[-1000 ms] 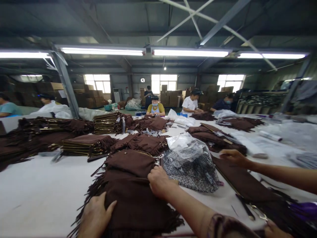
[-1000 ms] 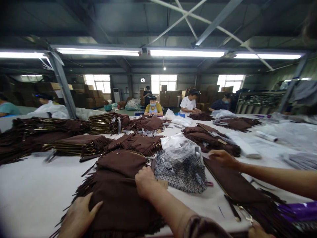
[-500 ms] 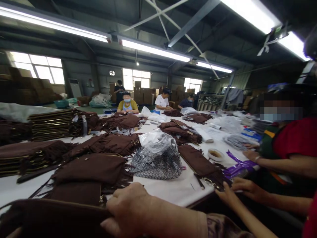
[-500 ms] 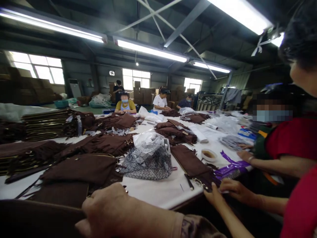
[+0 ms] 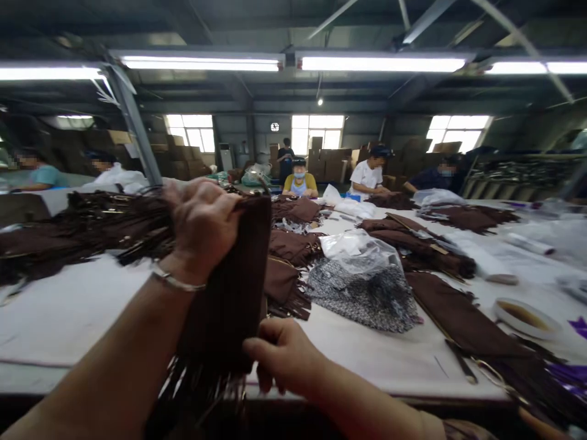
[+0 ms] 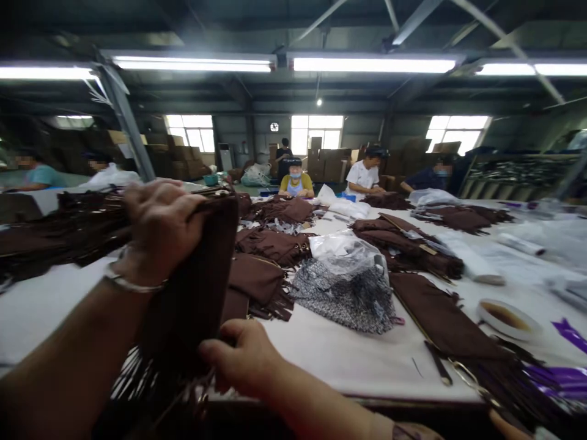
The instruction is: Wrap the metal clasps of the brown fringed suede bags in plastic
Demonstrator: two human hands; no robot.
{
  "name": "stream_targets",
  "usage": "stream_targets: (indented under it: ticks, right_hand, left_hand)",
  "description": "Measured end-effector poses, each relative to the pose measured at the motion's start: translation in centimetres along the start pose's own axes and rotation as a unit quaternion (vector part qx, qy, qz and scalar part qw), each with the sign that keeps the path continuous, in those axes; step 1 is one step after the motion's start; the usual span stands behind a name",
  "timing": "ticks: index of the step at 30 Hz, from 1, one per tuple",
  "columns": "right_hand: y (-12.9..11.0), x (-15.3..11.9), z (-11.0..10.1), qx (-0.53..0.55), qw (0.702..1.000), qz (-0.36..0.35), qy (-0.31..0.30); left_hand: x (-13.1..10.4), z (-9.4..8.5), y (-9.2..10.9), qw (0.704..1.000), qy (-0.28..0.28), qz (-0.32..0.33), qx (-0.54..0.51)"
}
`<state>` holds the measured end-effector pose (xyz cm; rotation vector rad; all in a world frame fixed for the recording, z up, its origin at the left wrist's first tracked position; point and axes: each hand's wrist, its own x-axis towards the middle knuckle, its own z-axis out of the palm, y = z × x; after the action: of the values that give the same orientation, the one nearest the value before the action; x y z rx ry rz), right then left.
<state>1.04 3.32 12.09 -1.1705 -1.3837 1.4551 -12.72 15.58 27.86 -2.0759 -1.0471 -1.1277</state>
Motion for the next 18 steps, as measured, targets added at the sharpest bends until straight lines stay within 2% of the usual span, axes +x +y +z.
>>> stream_targets:
  ticks: [1,2,4,6,7,9,10,11,12,14,16,18]
  right_hand:
    - [1.1,0.9,-0.6,0.027,0.999,0.006,0.020]
    - [2.4,1.8,-1.3,0.045,0.998,0.011,0.051]
    - [5.5,3.0,-3.3,0.048,0.988,0.053,0.135]
    - [8.6,3.4,-5.3,0.046,0.979,0.111,0.165]
    - [10.0,3.2,-6.2,0.048,0.977,0.128,0.163]
    - [12.2,2.4,-7.3,0.043,0.982,0.133,0.130]
    - [12.9,1.8,-7.7,0.026,0.985,0.131,0.114]
    - [13.4,1.3,-7.9,-0.005,0.987,0.123,0.102]
    - [13.7,0.9,-8.1,-0.049,0.988,0.108,0.096]
    - [14.0,0.2,-8.3,-0.154,0.980,0.063,0.111]
    - [14.0,-0.2,-8.4,-0.243,0.961,0.012,0.130]
    - [13.8,-0.5,-8.3,-0.302,0.942,-0.016,0.144]
  left_hand:
    - [0.2,1.6,0.8,0.999,-0.040,-0.006,-0.024]
    - [-0.1,3.1,1.6,0.997,-0.054,-0.029,-0.051]
    - [-2.6,5.5,3.5,0.987,-0.083,-0.047,-0.131]
    - [-7.1,6.8,6.0,0.957,-0.139,-0.058,-0.248]
    - [-10.0,7.1,7.3,0.928,-0.192,-0.071,-0.311]
    - [-16.0,7.1,9.8,0.851,-0.297,-0.125,-0.414]
    - [-19.0,7.0,10.8,0.824,-0.322,-0.155,-0.439]
    - [-21.6,6.8,11.7,0.813,-0.333,-0.174,-0.444]
    - [-23.9,6.7,12.4,0.817,-0.339,-0.175,-0.433]
    - [-27.0,6.8,12.9,0.855,-0.333,-0.159,-0.365]
    - [-28.4,7.2,12.4,0.897,-0.323,-0.140,-0.269]
    - [-28.6,7.6,11.0,0.918,-0.327,-0.123,-0.190]
